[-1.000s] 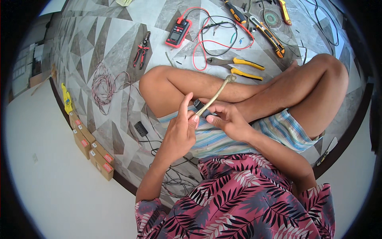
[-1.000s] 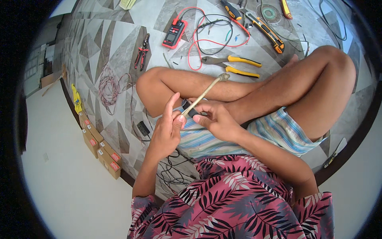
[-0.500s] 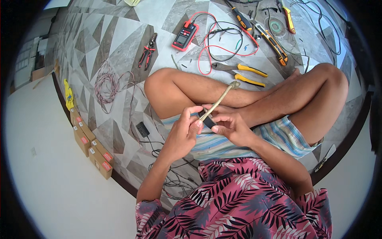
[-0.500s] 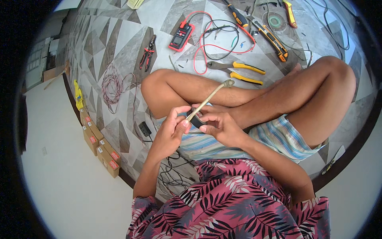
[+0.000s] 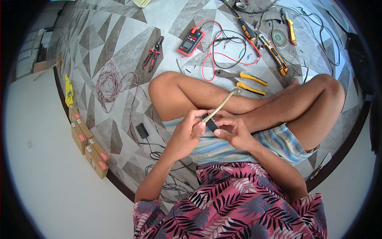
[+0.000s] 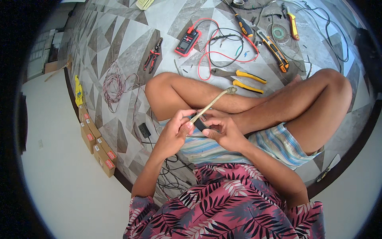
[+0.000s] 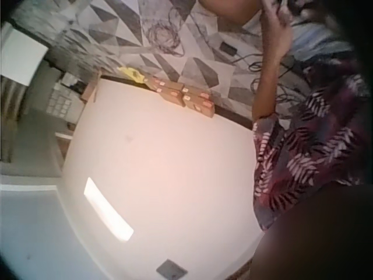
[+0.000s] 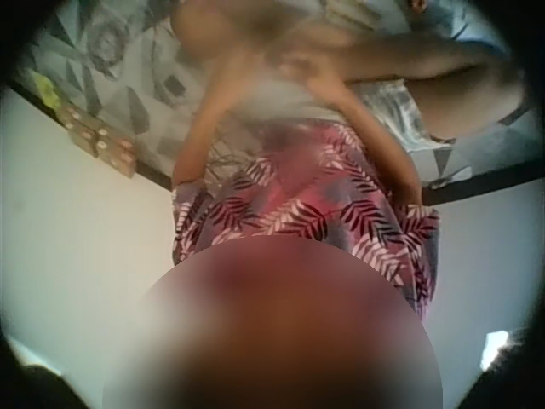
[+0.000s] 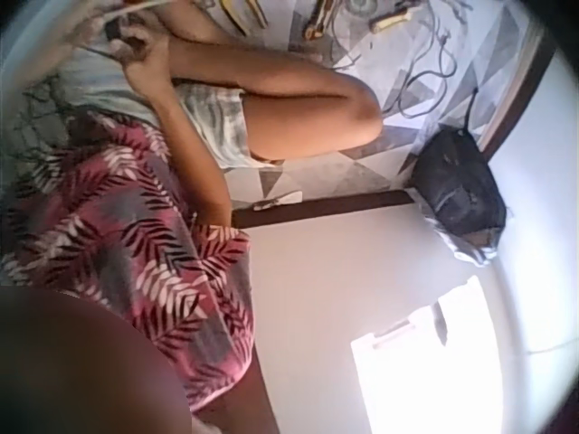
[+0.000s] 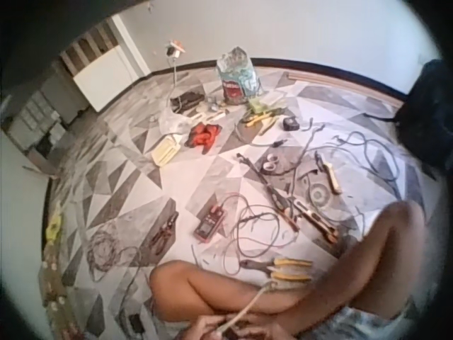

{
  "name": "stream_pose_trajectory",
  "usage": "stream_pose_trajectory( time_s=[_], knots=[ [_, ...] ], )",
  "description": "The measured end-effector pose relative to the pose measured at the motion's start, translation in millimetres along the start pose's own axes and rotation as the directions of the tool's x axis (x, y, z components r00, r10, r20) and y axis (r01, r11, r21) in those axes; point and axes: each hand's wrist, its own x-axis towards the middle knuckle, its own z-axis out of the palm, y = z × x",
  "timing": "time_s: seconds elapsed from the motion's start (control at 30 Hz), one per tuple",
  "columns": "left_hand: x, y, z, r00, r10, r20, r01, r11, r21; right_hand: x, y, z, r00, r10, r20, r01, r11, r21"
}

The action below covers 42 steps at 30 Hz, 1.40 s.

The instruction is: Wiring electrical components and securing connections with tape.

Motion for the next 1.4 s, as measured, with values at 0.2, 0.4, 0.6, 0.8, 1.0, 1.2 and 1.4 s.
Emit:
stream_pose_trajectory(
  time_s=[0.2, 0.4, 0.6, 0.8, 1.0, 1.2, 1.4],
  knots=[
    [3.7, -2.4, 2.9, 0.994, 0.077, -0.071, -0.077, 0.997, 0.005, -0.4, 4.0, -0.5, 0.999, 0.009, -0.034, -0.006, 0.996, 0.092],
    [9.4, 0.8, 3.0, 0.996, 0.027, -0.085, -0.020, 0.996, 0.082, 6.8, -12.2, -4.7, 0.971, 0.233, -0.057, -0.231, 0.972, 0.043],
    [11.2, 4.5, 11.9, 0.987, 0.056, -0.148, -0.022, 0.974, 0.224, 12.8, -13.6, -7.8, 0.986, 0.166, -0.007, -0.164, 0.968, -0.192],
    [21.3, -22.5, 23.9, 0.948, 0.087, -0.307, -0.023, 0.978, 0.206, 12.5, -14.6, -5.0, 0.950, 0.311, 0.006, -0.308, 0.943, -0.128],
    [28.6, -25.7, 26.1, 0.916, 0.106, -0.387, -0.012, 0.972, 0.237, 4.2, -2.5, 5.2, 0.973, 0.218, -0.080, -0.214, 0.975, 0.054],
    [26.8, -29.4, 19.9, 0.923, 0.063, -0.379, -0.024, 0.994, 0.106, -9.2, -29.2, 17.1, 0.916, 0.312, -0.251, -0.349, 0.930, -0.119],
    [18.4, -27.4, 13.5, 0.907, 0.282, -0.314, -0.226, 0.953, 0.202, 15.3, -55.1, 3.7, 0.999, 0.018, -0.043, -0.038, 0.837, -0.546]
  ],
)
